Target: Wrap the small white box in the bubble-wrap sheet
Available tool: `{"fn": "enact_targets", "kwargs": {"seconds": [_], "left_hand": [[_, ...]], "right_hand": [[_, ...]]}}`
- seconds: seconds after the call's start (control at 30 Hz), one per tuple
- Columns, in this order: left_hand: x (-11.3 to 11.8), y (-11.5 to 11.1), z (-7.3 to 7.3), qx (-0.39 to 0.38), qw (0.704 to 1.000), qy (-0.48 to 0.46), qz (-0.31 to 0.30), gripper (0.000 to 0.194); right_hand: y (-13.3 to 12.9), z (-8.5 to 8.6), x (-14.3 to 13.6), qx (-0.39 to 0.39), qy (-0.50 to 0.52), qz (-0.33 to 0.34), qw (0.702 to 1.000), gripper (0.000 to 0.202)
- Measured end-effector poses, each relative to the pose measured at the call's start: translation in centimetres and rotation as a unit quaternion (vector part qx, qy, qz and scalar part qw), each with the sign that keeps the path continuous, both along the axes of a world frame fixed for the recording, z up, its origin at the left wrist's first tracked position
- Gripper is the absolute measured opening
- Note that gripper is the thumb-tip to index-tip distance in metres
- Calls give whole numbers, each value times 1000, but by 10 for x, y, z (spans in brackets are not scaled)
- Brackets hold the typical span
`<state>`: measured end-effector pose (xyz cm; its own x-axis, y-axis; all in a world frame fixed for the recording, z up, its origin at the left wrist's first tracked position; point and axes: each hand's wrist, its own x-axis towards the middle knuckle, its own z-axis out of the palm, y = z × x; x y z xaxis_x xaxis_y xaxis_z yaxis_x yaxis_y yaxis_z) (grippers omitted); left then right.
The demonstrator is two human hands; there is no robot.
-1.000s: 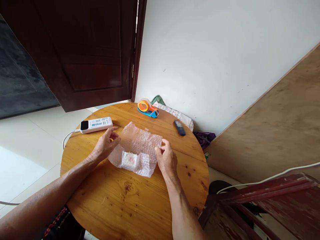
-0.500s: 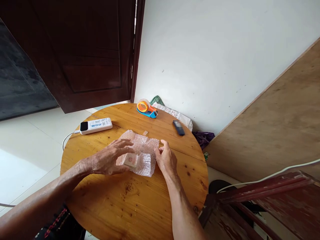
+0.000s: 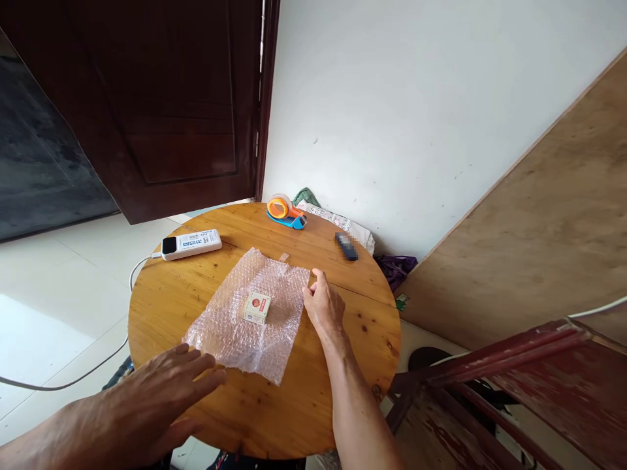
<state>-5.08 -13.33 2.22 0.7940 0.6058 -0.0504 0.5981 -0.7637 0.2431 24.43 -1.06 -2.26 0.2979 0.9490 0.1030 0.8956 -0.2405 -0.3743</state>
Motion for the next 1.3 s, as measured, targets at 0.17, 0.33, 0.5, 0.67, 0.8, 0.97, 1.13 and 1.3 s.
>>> {"fn": "enact_targets", "kwargs": {"seconds": [0.17, 0.33, 0.5, 0.67, 0.8, 0.97, 1.13, 1.3], "left_hand": [[10, 32, 31, 31, 994, -89, 47, 23], [42, 75, 17, 106, 970, -194, 101, 40], [60, 95, -46, 31, 979, -180, 95, 96], [58, 96, -67, -17, 974, -178, 138, 124], [55, 96, -67, -31, 971, -192, 138, 132], [53, 98, -75, -26, 972, -202, 114, 140], [52, 100, -82, -3, 975, -204, 84, 129], [49, 100, -81, 19, 985, -167, 48, 113]], "right_hand": [[-2, 2, -1, 2, 2, 10, 1000, 44], [-1, 1, 0, 5, 11, 12, 1000, 43], [-3, 6, 4, 37, 12, -5, 999, 43], [-25, 34, -21, 246, 69, 131, 958, 44], [-38, 37, -57, 95, 110, 326, 934, 64], [-52, 26, -53, 35, 65, 285, 956, 51], [-80, 32, 14, 152, 112, 77, 979, 50], [-85, 6, 64, 81, 22, -1, 996, 57]]}}
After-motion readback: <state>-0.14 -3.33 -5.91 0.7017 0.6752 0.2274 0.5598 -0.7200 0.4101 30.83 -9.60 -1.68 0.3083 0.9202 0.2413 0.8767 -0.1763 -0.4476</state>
